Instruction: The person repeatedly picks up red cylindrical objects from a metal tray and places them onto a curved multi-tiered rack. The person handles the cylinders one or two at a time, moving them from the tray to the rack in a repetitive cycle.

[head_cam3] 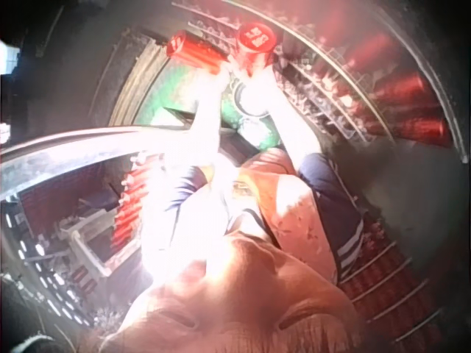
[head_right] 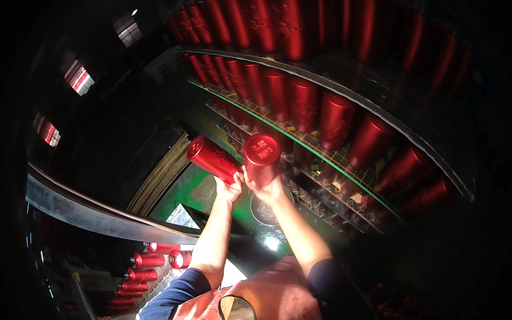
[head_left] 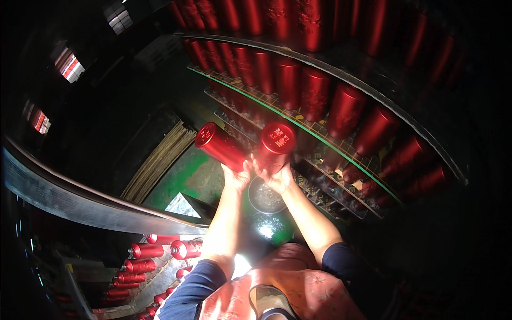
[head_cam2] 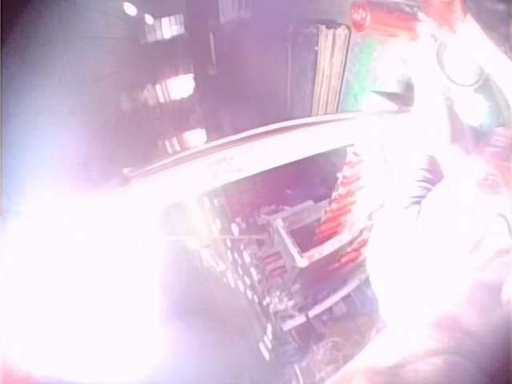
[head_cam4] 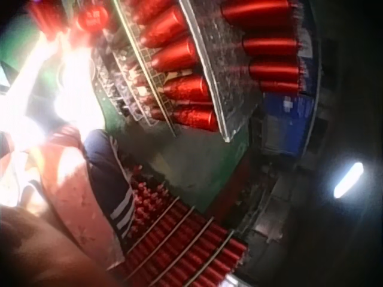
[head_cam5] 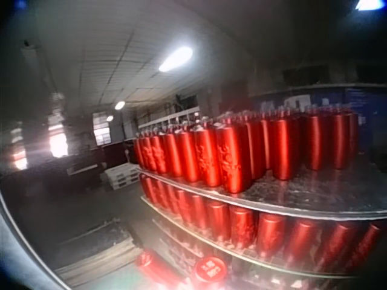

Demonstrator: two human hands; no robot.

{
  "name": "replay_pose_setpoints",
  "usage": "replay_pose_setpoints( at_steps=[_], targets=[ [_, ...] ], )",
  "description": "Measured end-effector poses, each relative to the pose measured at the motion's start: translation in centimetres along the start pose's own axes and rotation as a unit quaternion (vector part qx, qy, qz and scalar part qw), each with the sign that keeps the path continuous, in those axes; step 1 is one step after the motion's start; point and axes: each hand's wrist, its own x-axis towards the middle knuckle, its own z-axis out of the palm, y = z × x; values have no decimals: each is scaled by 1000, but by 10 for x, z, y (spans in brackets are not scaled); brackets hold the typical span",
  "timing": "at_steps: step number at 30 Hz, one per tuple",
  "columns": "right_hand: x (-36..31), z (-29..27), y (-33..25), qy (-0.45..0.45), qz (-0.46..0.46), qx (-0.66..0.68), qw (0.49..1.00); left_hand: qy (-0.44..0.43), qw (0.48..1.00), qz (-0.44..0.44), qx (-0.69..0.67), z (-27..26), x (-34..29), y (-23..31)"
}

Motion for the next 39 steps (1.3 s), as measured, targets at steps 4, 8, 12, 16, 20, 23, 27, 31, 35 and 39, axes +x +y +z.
replay_pose_setpoints(
  at_steps=[4,8,12,16,20,23,27,31,35,39],
  targets=[
    [-38,-5,17,-71,-15,-16,997,-24,999,-27,30,2,-17,-22],
    [-98,-27,28,-53,-62,-31,996,-75,993,-74,55,-7,-35,-45],
    [-199,-52,50,-3,-126,-84,989,-103,988,-57,97,-25,-87,-84],
    [-324,-86,77,79,-167,-120,975,-40,991,56,116,-68,-169,-127],
    [-437,-153,107,147,-149,-71,975,-14,985,47,167,-125,-281,-150],
    [-468,-201,143,168,-98,-31,980,36,975,84,201,-159,-377,-152],
    [-468,-224,205,160,-12,43,986,122,955,155,222,-192,-504,-139],
    [-435,-255,240,187,94,79,975,218,918,267,195,-248,-618,-114],
    [-374,-216,315,155,175,31,972,308,820,408,256,-275,-737,-81],
    [-334,-242,360,127,197,-68,970,387,603,512,474,-292,-832,-18]
  ],
)
